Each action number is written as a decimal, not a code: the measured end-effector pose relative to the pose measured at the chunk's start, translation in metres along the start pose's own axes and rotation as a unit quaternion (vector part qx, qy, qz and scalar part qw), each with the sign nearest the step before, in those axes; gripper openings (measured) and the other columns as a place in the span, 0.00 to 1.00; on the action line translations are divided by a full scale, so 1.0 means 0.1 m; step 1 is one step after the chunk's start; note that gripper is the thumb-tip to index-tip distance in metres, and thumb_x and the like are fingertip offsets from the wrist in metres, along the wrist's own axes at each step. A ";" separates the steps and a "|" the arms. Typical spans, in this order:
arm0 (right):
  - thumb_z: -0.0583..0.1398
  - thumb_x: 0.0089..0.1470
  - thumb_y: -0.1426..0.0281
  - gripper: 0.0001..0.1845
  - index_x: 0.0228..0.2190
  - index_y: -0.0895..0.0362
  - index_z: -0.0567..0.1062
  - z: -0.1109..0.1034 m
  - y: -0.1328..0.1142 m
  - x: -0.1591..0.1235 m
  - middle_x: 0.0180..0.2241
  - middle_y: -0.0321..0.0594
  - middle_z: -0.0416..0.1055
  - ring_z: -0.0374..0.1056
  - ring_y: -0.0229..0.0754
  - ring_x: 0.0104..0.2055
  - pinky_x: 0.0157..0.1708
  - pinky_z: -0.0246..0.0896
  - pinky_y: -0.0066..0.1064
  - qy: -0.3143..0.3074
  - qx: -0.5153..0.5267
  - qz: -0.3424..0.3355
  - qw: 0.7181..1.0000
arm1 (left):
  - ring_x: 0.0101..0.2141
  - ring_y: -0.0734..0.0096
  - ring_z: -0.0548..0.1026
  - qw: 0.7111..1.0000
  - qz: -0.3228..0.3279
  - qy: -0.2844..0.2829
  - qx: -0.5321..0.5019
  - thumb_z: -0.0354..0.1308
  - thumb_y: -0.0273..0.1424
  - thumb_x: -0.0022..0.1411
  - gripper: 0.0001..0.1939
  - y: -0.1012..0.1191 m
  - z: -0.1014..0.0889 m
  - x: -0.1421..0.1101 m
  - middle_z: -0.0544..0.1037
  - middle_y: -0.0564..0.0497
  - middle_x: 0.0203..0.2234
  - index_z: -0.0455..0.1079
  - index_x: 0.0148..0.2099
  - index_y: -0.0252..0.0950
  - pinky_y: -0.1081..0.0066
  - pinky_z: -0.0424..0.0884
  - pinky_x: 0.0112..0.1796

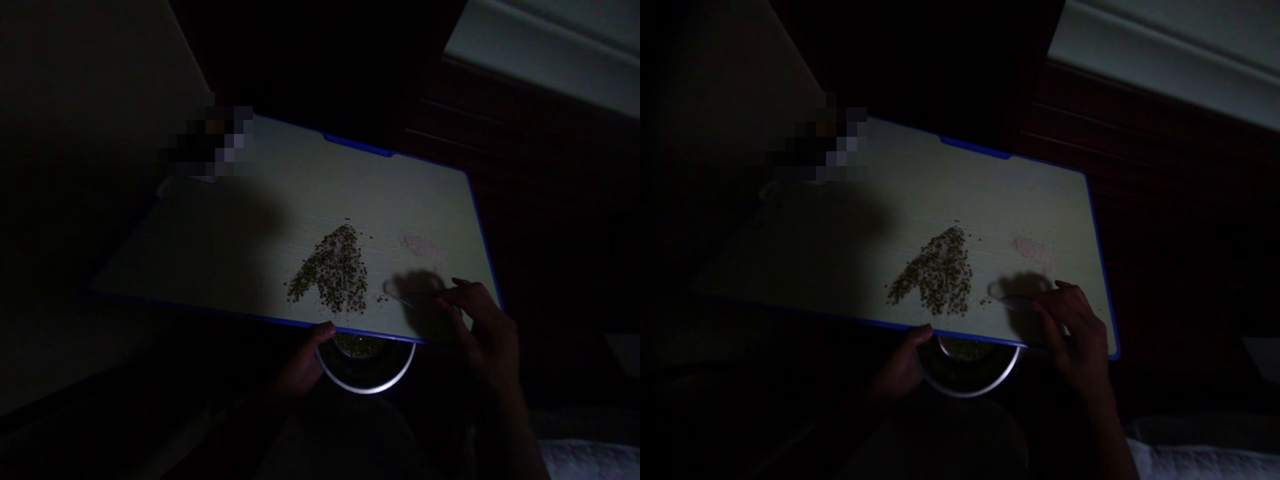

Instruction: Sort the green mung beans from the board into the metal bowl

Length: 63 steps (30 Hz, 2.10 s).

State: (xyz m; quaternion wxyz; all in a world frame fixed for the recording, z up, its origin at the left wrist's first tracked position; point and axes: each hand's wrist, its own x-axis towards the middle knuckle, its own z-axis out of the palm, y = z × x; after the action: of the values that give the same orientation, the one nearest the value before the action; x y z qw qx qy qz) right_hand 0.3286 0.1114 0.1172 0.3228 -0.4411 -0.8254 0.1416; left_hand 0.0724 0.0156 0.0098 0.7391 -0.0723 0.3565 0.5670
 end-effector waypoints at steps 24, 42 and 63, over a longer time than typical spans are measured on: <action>0.62 0.62 0.73 0.11 0.43 0.48 0.79 0.20 -0.07 0.12 0.37 0.38 0.79 0.72 0.47 0.43 0.57 0.65 0.55 -0.049 0.007 -0.057 0.997 | 0.59 0.48 0.76 1.000 0.007 -0.010 0.005 0.69 0.27 0.57 0.33 0.03 0.08 -0.05 0.85 0.44 0.50 0.70 0.65 0.38 0.52 0.64 0.63; 0.64 0.59 0.74 0.11 0.41 0.48 0.79 0.22 -0.09 -0.08 0.35 0.38 0.79 0.73 0.49 0.42 0.55 0.66 0.56 -0.023 0.053 -0.043 0.997 | 0.56 0.50 0.78 1.000 -0.007 -0.005 0.014 0.70 0.28 0.56 0.27 0.05 0.12 -0.05 0.87 0.47 0.46 0.75 0.59 0.36 0.54 0.63 0.64; 0.62 0.60 0.74 0.12 0.42 0.47 0.81 0.30 -0.11 0.09 0.35 0.38 0.78 0.72 0.48 0.41 0.55 0.67 0.55 -0.065 0.067 -0.075 0.993 | 0.50 0.51 0.82 1.000 -0.012 -0.002 0.017 0.68 0.29 0.58 0.22 0.02 0.10 -0.04 0.88 0.46 0.42 0.76 0.56 0.34 0.54 0.63 0.63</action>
State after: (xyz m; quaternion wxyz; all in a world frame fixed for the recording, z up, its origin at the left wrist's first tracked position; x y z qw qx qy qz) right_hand 0.2984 0.1143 0.1041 0.3071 -0.3452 -0.8640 0.1999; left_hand 0.0746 0.0180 0.0198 0.7478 -0.0635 0.3635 0.5519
